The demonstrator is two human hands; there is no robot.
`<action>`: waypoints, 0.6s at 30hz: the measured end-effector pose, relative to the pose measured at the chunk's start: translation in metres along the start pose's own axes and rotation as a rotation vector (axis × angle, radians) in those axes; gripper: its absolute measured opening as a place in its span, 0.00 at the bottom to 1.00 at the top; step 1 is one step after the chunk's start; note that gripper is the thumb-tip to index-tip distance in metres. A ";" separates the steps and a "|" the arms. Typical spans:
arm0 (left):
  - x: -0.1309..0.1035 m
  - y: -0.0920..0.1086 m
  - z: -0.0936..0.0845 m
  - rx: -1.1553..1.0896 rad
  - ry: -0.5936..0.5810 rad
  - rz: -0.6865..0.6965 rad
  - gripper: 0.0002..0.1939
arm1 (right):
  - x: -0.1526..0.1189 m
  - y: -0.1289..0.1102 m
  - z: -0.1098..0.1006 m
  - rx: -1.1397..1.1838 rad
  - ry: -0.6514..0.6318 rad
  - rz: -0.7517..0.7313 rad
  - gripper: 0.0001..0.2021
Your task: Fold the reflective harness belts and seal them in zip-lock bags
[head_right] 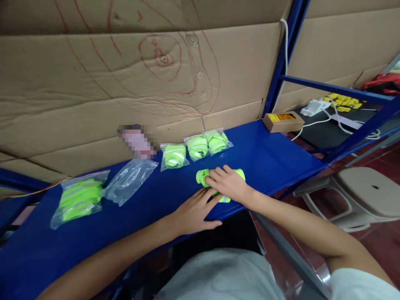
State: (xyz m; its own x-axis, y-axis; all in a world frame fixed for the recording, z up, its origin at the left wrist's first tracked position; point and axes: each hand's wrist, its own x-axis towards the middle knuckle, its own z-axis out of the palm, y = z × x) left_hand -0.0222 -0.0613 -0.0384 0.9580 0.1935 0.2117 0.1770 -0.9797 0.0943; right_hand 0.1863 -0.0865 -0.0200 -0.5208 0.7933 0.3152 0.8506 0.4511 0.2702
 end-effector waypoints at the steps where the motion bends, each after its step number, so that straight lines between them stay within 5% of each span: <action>1: -0.001 0.001 0.001 -0.003 0.020 0.014 0.38 | -0.004 -0.002 0.002 0.009 0.009 -0.023 0.10; 4: -0.002 0.002 0.002 -0.017 0.102 0.068 0.32 | -0.016 0.003 0.003 0.195 0.014 0.002 0.11; 7: -0.001 -0.002 -0.002 0.006 0.217 0.080 0.19 | -0.026 0.015 -0.003 0.481 0.001 0.001 0.22; 11: -0.001 -0.018 -0.016 0.013 0.271 -0.092 0.14 | -0.034 0.022 -0.010 0.685 0.016 0.007 0.18; 18: -0.010 -0.055 -0.016 -0.530 0.324 -0.345 0.15 | -0.039 0.022 -0.006 0.808 0.063 0.039 0.16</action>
State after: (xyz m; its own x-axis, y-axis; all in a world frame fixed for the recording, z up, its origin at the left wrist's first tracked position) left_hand -0.0453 -0.0089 -0.0300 0.7372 0.5745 0.3557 0.2457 -0.7183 0.6509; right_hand 0.2252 -0.1100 -0.0206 -0.4725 0.8010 0.3677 0.6453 0.5986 -0.4747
